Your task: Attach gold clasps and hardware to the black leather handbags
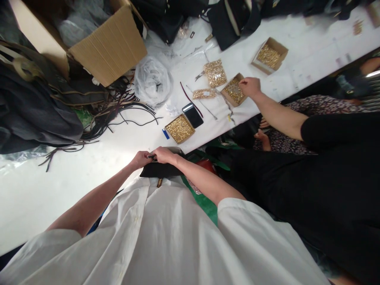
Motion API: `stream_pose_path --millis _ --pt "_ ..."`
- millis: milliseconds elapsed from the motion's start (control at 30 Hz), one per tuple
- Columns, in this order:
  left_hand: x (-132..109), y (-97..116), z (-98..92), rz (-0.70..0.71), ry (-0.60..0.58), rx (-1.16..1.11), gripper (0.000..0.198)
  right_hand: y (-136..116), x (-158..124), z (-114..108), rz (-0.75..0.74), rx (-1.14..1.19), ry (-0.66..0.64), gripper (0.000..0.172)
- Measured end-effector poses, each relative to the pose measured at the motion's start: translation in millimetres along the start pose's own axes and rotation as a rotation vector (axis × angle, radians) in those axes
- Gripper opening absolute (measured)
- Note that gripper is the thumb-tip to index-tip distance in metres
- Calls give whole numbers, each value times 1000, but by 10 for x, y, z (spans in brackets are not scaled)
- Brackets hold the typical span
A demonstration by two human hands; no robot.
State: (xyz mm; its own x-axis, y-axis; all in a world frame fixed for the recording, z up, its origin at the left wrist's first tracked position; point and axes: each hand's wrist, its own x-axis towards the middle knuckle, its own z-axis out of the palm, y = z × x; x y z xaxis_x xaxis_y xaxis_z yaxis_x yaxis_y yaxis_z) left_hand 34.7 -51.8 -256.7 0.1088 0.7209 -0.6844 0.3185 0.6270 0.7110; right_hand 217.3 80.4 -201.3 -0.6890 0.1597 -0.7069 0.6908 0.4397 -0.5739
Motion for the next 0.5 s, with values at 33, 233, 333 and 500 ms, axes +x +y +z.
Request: stream_pose_path --millis 33,233,333,500 --pt "-7 1 -2 8 3 3 21 0 -3 -15 9 -6 -1 21" --pt "-13 40 -100 49 -40 45 21 -18 2 -44 28 -40 -7 22" --pt "15 82 -138 63 -84 78 26 -26 -7 -34 26 -47 -15 23" --pt "68 151 -139 55 -116 125 18 -53 -37 -28 55 -73 -26 24"
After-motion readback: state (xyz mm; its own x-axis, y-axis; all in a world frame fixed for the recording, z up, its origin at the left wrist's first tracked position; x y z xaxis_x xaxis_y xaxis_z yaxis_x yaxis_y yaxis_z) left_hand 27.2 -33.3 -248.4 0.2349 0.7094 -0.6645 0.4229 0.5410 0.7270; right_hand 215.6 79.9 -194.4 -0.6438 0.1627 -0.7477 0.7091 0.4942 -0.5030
